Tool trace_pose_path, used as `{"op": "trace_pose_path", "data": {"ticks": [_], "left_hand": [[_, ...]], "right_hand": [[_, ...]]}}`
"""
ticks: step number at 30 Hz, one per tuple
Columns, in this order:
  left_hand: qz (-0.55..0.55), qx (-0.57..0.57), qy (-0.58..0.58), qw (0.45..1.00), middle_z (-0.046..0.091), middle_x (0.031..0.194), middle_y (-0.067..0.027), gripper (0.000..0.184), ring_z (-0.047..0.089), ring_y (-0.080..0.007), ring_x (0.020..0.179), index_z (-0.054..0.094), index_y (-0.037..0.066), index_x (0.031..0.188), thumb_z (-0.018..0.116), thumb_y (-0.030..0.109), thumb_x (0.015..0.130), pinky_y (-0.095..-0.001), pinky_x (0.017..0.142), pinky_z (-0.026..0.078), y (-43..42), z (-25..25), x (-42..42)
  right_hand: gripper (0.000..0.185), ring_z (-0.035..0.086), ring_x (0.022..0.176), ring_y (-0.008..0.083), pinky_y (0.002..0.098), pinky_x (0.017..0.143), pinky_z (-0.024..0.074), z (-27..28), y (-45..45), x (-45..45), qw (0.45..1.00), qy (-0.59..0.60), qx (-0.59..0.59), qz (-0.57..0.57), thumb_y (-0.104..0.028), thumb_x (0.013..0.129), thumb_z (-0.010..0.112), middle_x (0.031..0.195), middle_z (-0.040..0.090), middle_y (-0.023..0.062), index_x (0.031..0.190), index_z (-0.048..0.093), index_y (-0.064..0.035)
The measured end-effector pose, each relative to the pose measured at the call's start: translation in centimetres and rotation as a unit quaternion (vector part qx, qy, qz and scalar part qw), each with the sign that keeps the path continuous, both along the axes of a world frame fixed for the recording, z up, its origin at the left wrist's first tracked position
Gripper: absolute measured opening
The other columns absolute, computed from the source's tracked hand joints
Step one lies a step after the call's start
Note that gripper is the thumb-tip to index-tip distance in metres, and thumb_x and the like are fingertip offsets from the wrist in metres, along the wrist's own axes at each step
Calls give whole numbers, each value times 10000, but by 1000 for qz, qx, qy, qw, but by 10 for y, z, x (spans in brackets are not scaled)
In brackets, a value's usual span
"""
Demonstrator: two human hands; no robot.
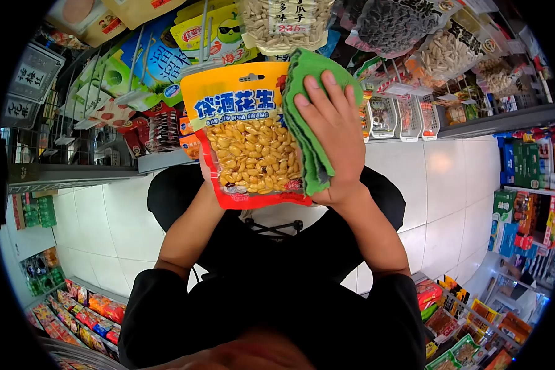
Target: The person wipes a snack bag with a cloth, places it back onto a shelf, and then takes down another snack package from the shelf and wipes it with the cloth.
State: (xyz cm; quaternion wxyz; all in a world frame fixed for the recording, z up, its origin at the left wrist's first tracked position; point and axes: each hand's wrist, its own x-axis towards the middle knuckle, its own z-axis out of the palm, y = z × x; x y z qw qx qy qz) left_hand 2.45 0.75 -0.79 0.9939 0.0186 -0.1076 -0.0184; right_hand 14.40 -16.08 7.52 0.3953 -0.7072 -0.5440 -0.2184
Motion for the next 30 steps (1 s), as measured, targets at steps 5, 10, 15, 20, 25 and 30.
{"op": "trace_pose_path", "data": {"ticks": [5,10,15,20,25,30], "left_hand": [[42,57,94,993,354,1584,-195,853,420,-388,1417,310,71,1555,459,654,949,-558,1165,344,4,-6,0],[33,35,94,994,374,1579,-177,814,437,-373,1409,324,78,1550,437,636,968,-548,1161,356,4,-7,0],[25,63,142,987,435,1539,-169,738,480,-358,1376,385,77,1519,415,598,997,-534,1145,386,5,2,-3],[29,5,77,997,474,1501,-179,690,509,-362,1345,421,69,1491,390,571,1018,-534,1129,406,5,2,1],[38,-29,37,998,440,1522,-187,709,491,-370,1360,387,72,1510,364,580,1015,-537,1132,400,6,0,0],[74,15,24,997,489,1481,-188,656,544,-349,1312,422,37,1476,367,516,1030,-505,1110,440,4,-2,-2]], "right_hand": [[471,411,1423,437,551,1183,259,-20,-4,10,986,109,99,79,-220,1005,480,1460,513,265,1370,539,73],[552,544,1300,321,428,1111,407,-25,-35,-8,795,523,227,207,-314,1033,375,1413,551,213,1405,483,80],[559,586,1251,303,438,1087,446,8,-6,-23,667,634,310,240,-349,1036,369,1382,574,200,1403,483,57],[562,572,1273,308,445,1103,429,12,-4,-16,531,671,355,377,-358,1035,385,1403,561,189,1420,469,42],[559,576,1269,309,451,1098,435,5,-14,-7,527,691,371,329,-357,1034,393,1399,566,185,1418,473,42],[530,562,1282,366,487,1115,384,-1,-14,-9,849,464,238,90,-311,1022,404,1395,576,191,1398,496,52]]}}
